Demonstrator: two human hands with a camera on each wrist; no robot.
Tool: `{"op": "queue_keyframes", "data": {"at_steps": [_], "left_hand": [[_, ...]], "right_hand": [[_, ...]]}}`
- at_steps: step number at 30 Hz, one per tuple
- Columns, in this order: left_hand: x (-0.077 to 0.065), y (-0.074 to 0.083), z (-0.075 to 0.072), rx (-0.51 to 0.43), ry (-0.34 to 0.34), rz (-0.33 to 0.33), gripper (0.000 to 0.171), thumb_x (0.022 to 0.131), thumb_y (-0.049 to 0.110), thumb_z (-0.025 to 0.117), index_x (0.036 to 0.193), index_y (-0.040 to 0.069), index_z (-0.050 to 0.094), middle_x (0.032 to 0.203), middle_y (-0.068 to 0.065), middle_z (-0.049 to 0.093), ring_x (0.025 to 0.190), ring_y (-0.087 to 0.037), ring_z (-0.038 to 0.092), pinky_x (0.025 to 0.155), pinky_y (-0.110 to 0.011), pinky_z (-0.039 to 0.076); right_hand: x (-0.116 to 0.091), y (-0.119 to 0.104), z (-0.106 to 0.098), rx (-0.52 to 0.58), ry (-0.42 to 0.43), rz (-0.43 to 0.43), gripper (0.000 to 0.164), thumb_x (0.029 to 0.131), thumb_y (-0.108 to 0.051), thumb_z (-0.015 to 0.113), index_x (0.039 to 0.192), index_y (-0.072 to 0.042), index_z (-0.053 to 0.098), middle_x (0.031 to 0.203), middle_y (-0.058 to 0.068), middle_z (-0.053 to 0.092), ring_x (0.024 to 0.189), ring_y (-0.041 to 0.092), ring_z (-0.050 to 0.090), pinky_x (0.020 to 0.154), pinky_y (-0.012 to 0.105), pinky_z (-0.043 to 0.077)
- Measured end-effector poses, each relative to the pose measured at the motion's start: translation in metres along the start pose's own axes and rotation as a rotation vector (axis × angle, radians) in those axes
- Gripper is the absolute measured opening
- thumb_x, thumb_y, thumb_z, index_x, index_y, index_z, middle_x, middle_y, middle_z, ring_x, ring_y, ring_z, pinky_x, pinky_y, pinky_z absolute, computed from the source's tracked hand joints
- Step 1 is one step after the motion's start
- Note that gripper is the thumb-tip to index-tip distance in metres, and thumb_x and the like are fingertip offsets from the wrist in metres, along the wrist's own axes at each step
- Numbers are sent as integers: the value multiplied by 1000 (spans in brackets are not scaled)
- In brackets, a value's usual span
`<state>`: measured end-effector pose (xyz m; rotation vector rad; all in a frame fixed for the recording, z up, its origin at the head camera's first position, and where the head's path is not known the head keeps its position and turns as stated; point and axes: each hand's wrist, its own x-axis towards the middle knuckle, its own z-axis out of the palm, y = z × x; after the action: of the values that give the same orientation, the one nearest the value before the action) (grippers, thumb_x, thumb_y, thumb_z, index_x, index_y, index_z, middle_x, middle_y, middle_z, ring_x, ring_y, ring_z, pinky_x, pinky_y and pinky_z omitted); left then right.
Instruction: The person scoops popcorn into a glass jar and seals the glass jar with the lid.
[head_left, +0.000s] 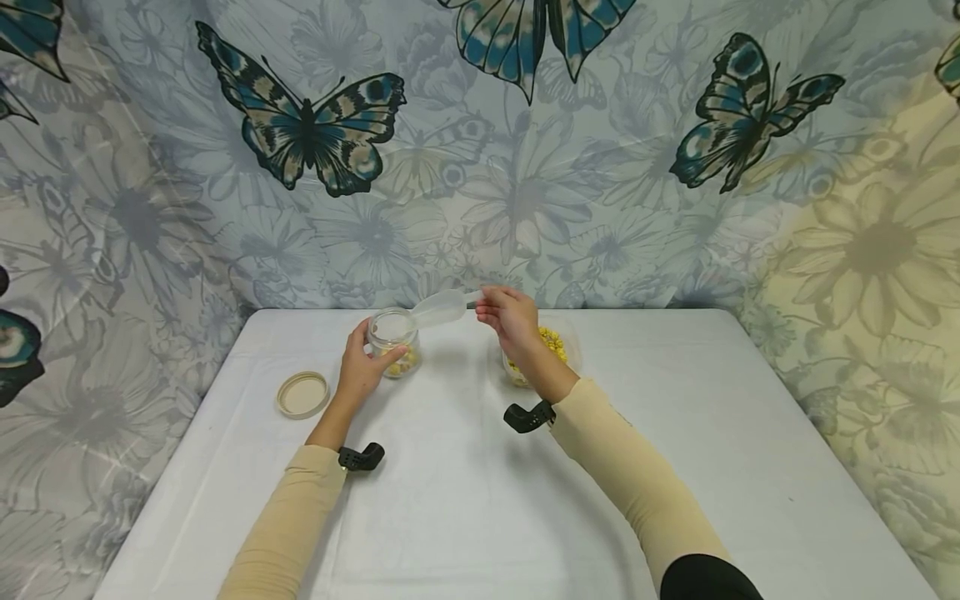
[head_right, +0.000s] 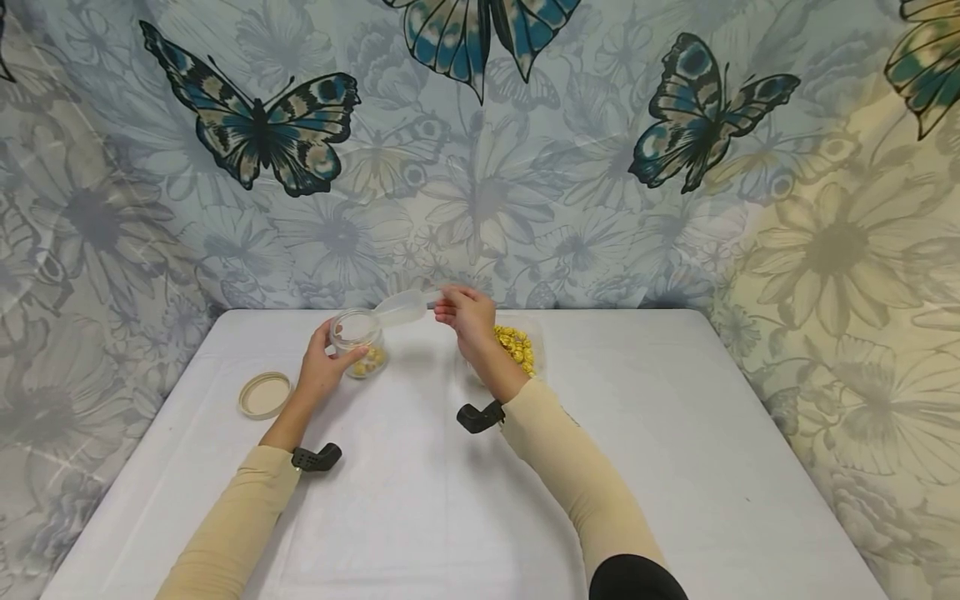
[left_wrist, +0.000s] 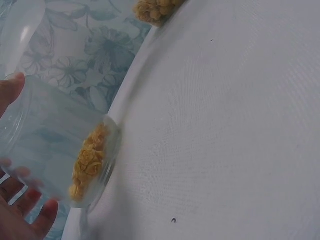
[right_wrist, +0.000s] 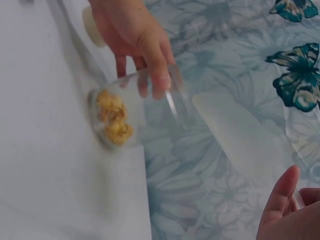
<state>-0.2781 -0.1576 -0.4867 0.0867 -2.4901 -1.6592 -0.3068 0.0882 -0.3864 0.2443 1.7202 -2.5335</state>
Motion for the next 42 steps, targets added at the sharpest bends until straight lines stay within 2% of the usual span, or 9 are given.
{"op": "queue_keyframes", "data": {"at_steps": [3, 6, 15, 26, 30, 35, 42], "left_hand": [[1, 0, 0, 6, 0, -1, 89, 83, 36, 77, 152, 8, 28, 151, -18, 35, 137, -33, 37, 110, -52, 38], [1, 1, 0, 8, -8, -1, 90, 83, 36, 77, 152, 7, 27, 152, -18, 34, 139, -34, 36, 111, -53, 38], [0, 3, -5, 25, -27, -7, 91, 82, 41, 77, 151, 8, 28, 151, -16, 35, 136, -33, 37, 110, -52, 38], [-1, 9, -12, 102, -85, -36, 98, 82, 46, 75, 155, 10, 20, 152, -18, 33, 135, -36, 37, 108, -55, 37], [-2, 14, -15, 119, -88, -31, 94, 84, 42, 75, 154, 8, 22, 150, -20, 35, 134, -37, 38, 107, -55, 38], [-4, 21, -18, 141, -78, 3, 91, 85, 37, 74, 153, 5, 23, 151, -21, 34, 135, -38, 38, 109, -54, 37], [-4, 32, -20, 109, -26, 81, 87, 85, 35, 75, 152, 4, 27, 151, -20, 34, 138, -37, 35, 112, -53, 35]], "right_hand": [[0, -1, -2, 8, 0, 11, 34, 97, -9, 58, 123, 13, 54, 69, 1, 64, 58, 8, 62, 58, 17, 55], [0, -4, -5, 21, 6, 21, 36, 97, -9, 58, 125, 13, 53, 68, 1, 64, 57, 8, 62, 58, 17, 55], [2, -8, -9, 52, 3, 24, 25, 97, -8, 58, 116, 8, 57, 67, 1, 64, 57, 8, 62, 57, 17, 55], [1, -15, -13, 68, 18, -50, 12, 98, -11, 56, 100, 1, 60, 67, 1, 64, 56, 9, 61, 55, 18, 53], [0, -16, -15, 90, 6, -53, 17, 98, -11, 57, 106, 4, 59, 65, 1, 65, 54, 9, 61, 54, 17, 53], [-2, -19, -20, 89, -9, -53, 28, 99, -12, 55, 118, 9, 56, 66, 1, 64, 56, 9, 60, 55, 17, 54], [-4, -25, -27, 115, -5, -71, 11, 99, -11, 55, 101, -2, 61, 66, 1, 63, 57, 9, 61, 55, 17, 53]]}}
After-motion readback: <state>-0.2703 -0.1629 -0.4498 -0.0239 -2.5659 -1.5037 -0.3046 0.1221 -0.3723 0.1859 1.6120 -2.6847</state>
